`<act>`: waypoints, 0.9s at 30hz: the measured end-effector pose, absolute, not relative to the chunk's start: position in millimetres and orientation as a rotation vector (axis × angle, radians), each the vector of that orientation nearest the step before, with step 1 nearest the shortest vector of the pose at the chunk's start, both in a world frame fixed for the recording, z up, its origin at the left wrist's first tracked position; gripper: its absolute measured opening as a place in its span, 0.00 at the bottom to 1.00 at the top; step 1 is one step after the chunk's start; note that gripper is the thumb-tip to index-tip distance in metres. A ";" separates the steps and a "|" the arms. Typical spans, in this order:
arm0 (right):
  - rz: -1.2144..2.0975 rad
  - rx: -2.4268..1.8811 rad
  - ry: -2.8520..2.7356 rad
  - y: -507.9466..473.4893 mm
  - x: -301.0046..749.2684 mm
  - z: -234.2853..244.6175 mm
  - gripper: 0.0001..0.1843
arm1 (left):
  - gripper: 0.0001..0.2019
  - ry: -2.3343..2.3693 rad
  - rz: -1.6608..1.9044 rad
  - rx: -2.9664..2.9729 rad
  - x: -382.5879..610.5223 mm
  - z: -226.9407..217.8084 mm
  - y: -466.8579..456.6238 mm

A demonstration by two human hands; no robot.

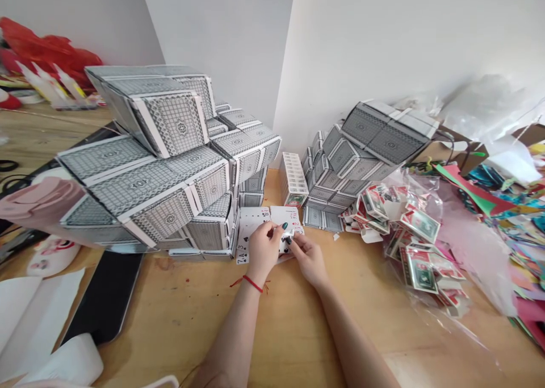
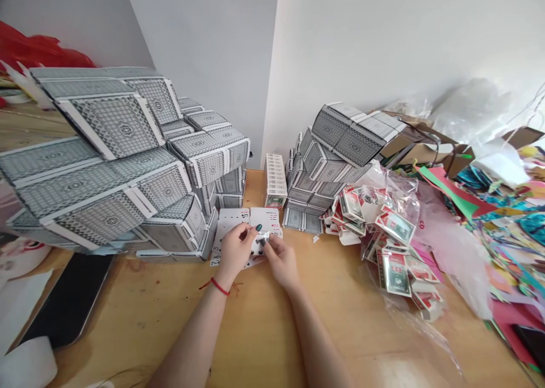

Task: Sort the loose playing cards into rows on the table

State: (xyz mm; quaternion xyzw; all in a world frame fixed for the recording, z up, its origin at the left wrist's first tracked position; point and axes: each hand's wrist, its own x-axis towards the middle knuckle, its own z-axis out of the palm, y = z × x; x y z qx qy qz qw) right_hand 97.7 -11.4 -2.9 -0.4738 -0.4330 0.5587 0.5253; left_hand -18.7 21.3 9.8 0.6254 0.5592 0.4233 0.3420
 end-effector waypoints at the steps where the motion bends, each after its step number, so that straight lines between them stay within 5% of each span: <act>1: 1.337 -1.137 -1.037 -11.5 98.7 -2.2 0.17 | 0.11 1.444 1.094 1.614 -18.7 10.0 21.2; 20: 1.557 -0.940 -0.666 -8.9 114.4 -5.5 0.11 | 0.09 1.190 1.054 1.486 -20.4 13.3 22.2; 27: 1.819 -0.839 -0.618 -10.6 112.4 2.7 0.17 | 0.09 1.158 1.067 1.660 -17.8 20.2 18.2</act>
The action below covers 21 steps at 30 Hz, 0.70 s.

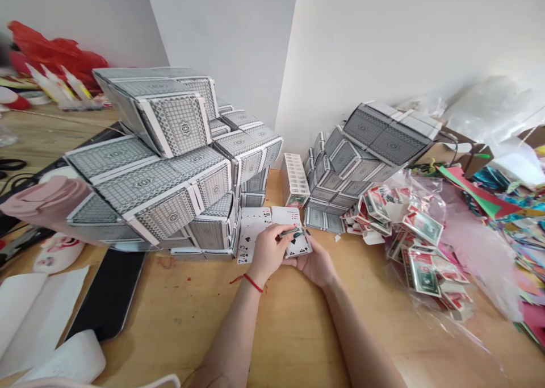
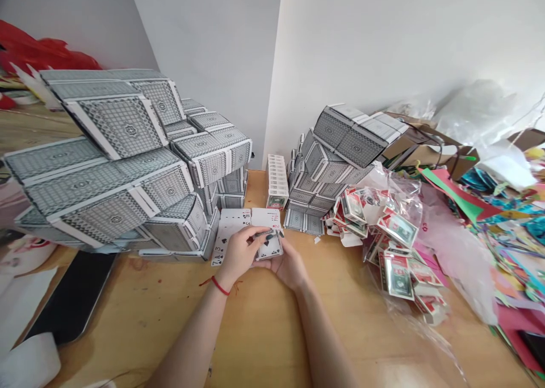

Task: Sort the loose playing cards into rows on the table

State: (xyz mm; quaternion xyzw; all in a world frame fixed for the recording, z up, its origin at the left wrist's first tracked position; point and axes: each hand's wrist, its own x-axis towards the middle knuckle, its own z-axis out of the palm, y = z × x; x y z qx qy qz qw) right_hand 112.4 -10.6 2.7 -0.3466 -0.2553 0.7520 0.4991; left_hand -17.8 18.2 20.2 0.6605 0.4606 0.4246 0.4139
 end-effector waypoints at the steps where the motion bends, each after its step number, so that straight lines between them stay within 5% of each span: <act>1: 1.827 -0.825 -0.622 -11.2 111.8 3.4 0.16 | 0.09 1.150 1.075 1.687 -16.9 20.4 17.8; 13: 1.768 -0.827 -0.582 -9.5 115.0 -2.3 0.11 | 0.16 1.054 1.104 1.938 -13.8 16.3 15.8; 21: 1.735 -0.834 -0.674 -7.9 111.2 3.6 0.16 | 0.09 1.304 1.218 1.653 -14.2 17.6 17.5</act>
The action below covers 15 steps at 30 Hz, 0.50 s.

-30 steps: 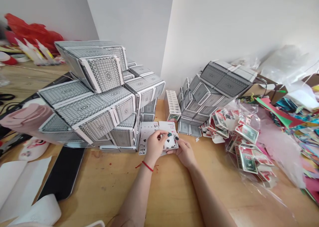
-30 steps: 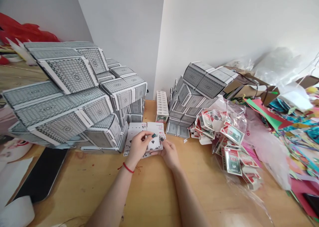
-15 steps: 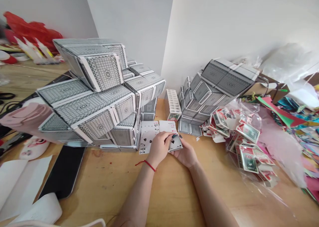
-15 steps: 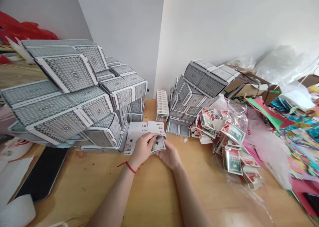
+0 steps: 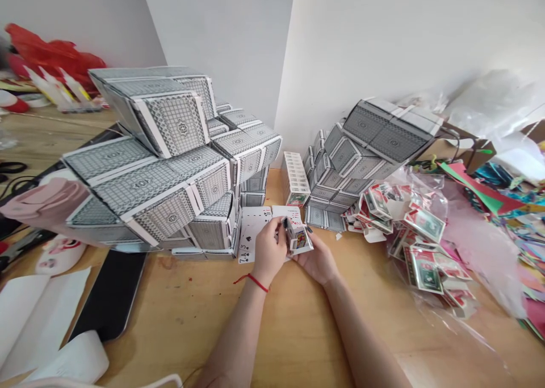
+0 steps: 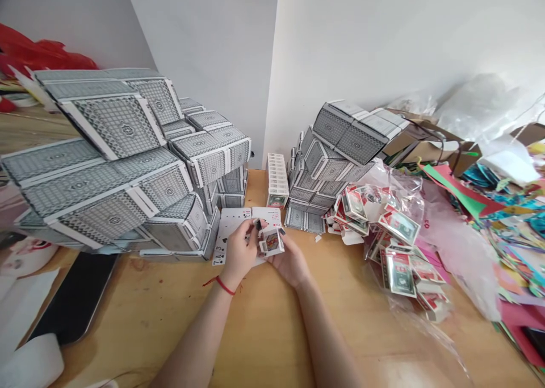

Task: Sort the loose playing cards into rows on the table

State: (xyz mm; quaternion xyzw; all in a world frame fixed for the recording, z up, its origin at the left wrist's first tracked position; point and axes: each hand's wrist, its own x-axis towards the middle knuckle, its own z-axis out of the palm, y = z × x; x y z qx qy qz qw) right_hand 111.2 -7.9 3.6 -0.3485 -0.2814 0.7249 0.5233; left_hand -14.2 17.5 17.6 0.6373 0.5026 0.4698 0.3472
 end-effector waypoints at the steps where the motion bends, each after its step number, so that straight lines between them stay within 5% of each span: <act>1: 1.719 -0.842 -0.675 -8.1 111.0 3.3 0.16 | 0.09 1.302 1.254 1.589 -14.8 17.3 18.4; 15: 1.129 -1.038 -0.679 -12.7 115.1 -6.3 0.16 | 0.07 1.428 1.306 1.398 -13.1 19.3 19.2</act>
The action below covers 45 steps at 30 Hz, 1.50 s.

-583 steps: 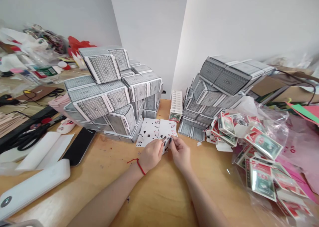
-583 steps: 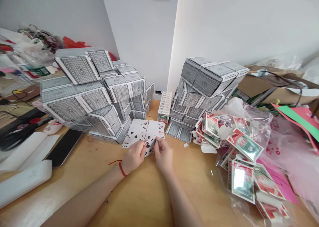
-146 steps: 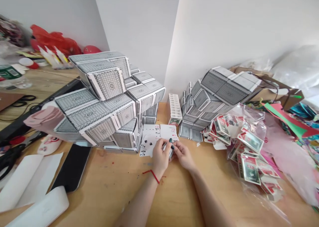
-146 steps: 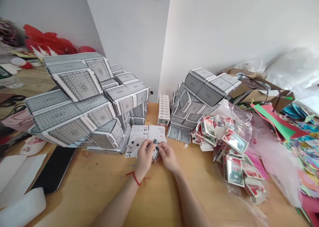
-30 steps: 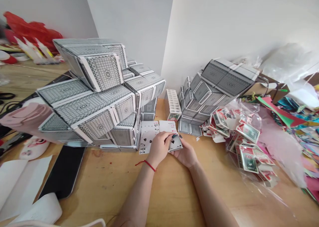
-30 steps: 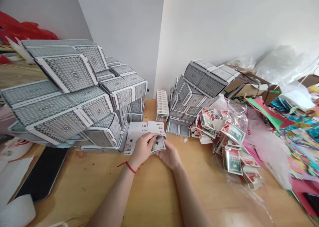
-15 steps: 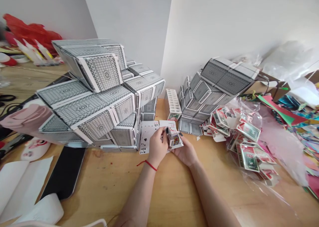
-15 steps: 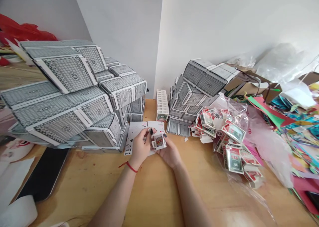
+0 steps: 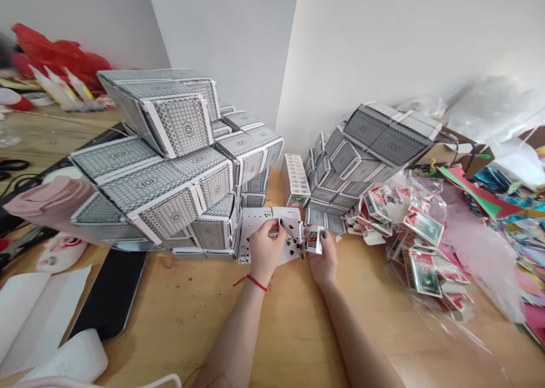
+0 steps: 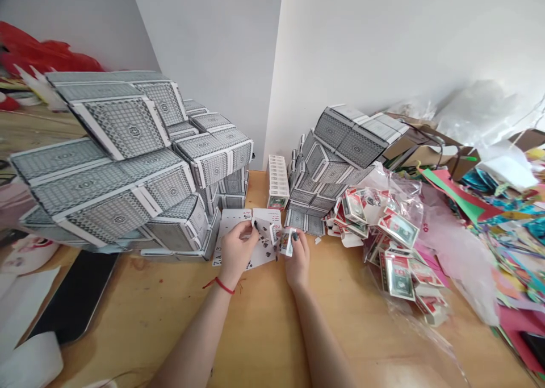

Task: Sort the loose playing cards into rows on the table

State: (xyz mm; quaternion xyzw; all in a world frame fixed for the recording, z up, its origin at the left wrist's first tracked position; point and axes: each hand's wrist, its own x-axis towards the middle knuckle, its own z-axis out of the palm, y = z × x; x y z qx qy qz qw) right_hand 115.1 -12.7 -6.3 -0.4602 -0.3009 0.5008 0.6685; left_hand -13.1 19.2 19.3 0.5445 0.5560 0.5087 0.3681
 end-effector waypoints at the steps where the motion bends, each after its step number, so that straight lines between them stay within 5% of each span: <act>1: 1.090 -1.073 -0.699 -13.9 114.0 -6.4 0.16 | 0.06 1.443 1.307 1.416 -13.0 19.8 19.0; 19: 0.963 -1.147 -0.863 -8.7 115.2 -13.3 0.16 | 0.04 0.952 1.005 1.840 -13.7 26.1 10.6; 27: 0.953 -1.165 -1.007 -10.4 119.9 -14.9 0.16 | 0.31 0.891 1.010 1.653 -12.8 21.6 10.4; 45: 0.788 -1.262 -1.029 -11.1 114.2 -9.8 0.20 | 0.27 1.116 0.806 1.942 -13.3 25.7 8.6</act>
